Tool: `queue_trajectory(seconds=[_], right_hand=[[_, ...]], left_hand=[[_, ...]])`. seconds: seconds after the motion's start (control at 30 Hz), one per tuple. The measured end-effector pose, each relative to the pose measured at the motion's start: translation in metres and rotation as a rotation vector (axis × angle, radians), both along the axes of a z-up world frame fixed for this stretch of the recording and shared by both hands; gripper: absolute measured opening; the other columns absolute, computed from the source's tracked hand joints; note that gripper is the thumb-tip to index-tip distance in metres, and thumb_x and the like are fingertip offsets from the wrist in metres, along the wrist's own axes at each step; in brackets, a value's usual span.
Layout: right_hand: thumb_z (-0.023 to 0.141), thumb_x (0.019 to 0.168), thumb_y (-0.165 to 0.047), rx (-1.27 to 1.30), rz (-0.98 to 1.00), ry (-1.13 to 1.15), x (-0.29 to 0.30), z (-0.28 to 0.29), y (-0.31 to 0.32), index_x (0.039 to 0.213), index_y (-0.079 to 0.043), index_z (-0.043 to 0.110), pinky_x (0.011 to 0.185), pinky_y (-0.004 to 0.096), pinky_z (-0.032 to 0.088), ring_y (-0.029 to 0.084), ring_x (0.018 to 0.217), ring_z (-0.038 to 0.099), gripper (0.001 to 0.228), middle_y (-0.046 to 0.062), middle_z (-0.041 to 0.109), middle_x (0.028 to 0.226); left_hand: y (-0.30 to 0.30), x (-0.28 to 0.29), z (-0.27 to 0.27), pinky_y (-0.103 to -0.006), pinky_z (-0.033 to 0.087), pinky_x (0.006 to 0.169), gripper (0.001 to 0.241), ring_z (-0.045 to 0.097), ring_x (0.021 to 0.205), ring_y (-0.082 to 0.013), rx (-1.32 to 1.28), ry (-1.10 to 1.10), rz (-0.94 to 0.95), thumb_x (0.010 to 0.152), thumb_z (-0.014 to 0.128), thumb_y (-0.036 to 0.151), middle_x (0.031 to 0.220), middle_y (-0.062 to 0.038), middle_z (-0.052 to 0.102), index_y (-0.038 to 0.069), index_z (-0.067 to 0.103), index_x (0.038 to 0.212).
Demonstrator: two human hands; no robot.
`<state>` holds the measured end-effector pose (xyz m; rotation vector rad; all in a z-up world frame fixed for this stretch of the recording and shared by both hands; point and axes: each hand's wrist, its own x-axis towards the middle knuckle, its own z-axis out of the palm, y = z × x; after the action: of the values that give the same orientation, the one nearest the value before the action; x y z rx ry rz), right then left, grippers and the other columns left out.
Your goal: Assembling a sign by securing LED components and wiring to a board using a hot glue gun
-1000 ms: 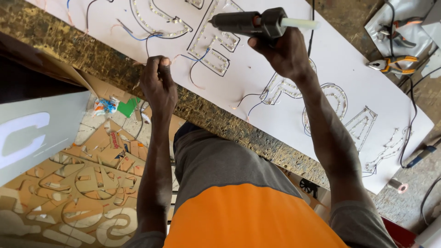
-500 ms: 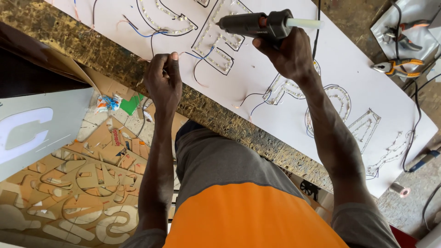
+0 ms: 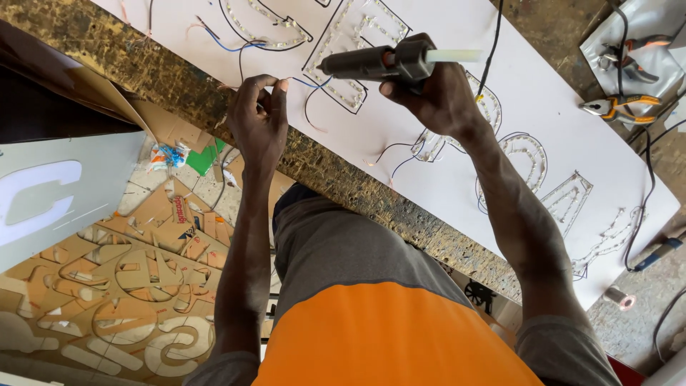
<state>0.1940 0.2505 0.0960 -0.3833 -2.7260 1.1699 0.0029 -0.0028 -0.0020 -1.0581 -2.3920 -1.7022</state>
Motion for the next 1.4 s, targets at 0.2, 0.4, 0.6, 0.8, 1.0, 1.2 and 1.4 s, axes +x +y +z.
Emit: queue_trajectory(seconds=[0.2,0.4,0.6,0.8,1.0,1.2,1.4], right_hand=[[0.077,0.117,-0.038,0.076,0.002,0.000,-0.006,0.000,-0.006,0.132,0.002,0.064,0.064,0.047,0.046,0.032,0.081,0.061,0.045,0.015,0.065,0.116],[0.084,0.114,-0.037,0.111,-0.054,-0.054,-0.007,0.002,-0.009,0.132,-0.003,0.063,0.063,0.048,0.046,0.031,0.078,0.060,0.044,0.011,0.067,0.112],[0.080,0.116,-0.041,0.148,-0.038,-0.006,-0.011,-0.005,-0.009,0.135,0.000,0.062,0.062,0.049,0.049,0.034,0.081,0.064,0.048,0.015,0.069,0.119],[0.079,0.116,-0.043,0.131,-0.069,-0.052,-0.010,-0.004,-0.010,0.134,-0.001,0.060,0.060,0.049,0.048,0.032,0.074,0.060,0.049,0.013,0.067,0.105],[0.078,0.118,-0.040,0.091,-0.018,0.014,-0.009,-0.004,-0.012,0.136,0.003,0.064,0.065,0.048,0.045,0.032,0.077,0.056,0.049,0.013,0.062,0.104],[0.086,0.115,-0.045,0.176,-0.146,-0.083,0.010,-0.019,-0.007,0.142,-0.004,0.064,0.059,0.048,0.044,0.029,0.064,0.050,0.053,0.008,0.062,0.080],[0.085,0.115,-0.041,0.186,-0.165,-0.108,0.005,0.010,-0.013,0.134,-0.007,0.058,0.064,0.051,0.047,0.035,0.069,0.054,0.047,0.009,0.068,0.092]], left_hand=[[0.002,-0.001,0.003,-0.0386,0.049,0.062,0.014,0.065,0.083,-0.0227,0.013,0.010,-0.002,0.118,0.073,0.018,0.097,-0.008,0.074,0.007,0.074,0.111],[0.003,-0.002,0.003,-0.0391,0.049,0.063,0.012,0.064,0.081,-0.0225,0.031,0.017,-0.001,0.117,0.074,0.015,0.096,-0.009,0.074,0.006,0.073,0.110],[0.002,-0.001,0.005,-0.0402,0.048,0.064,0.012,0.062,0.083,-0.0232,0.024,0.008,-0.004,0.117,0.074,0.016,0.096,-0.009,0.073,0.007,0.073,0.110],[0.001,-0.003,0.001,-0.0396,0.048,0.063,0.011,0.065,0.085,-0.0238,0.028,0.026,0.007,0.117,0.074,0.016,0.097,-0.009,0.076,0.007,0.074,0.112],[0.002,-0.002,0.006,-0.0392,0.048,0.062,0.011,0.064,0.081,-0.0228,0.044,0.017,-0.012,0.117,0.074,0.014,0.096,-0.009,0.073,0.006,0.074,0.110],[0.002,-0.002,0.000,-0.0395,0.050,0.066,0.010,0.064,0.081,-0.0229,0.044,0.042,-0.013,0.117,0.075,0.014,0.096,-0.009,0.074,0.007,0.074,0.110],[0.001,-0.001,0.003,-0.0398,0.049,0.067,0.011,0.063,0.080,-0.0218,0.041,0.012,-0.025,0.118,0.073,0.015,0.094,-0.008,0.073,0.007,0.074,0.111]])
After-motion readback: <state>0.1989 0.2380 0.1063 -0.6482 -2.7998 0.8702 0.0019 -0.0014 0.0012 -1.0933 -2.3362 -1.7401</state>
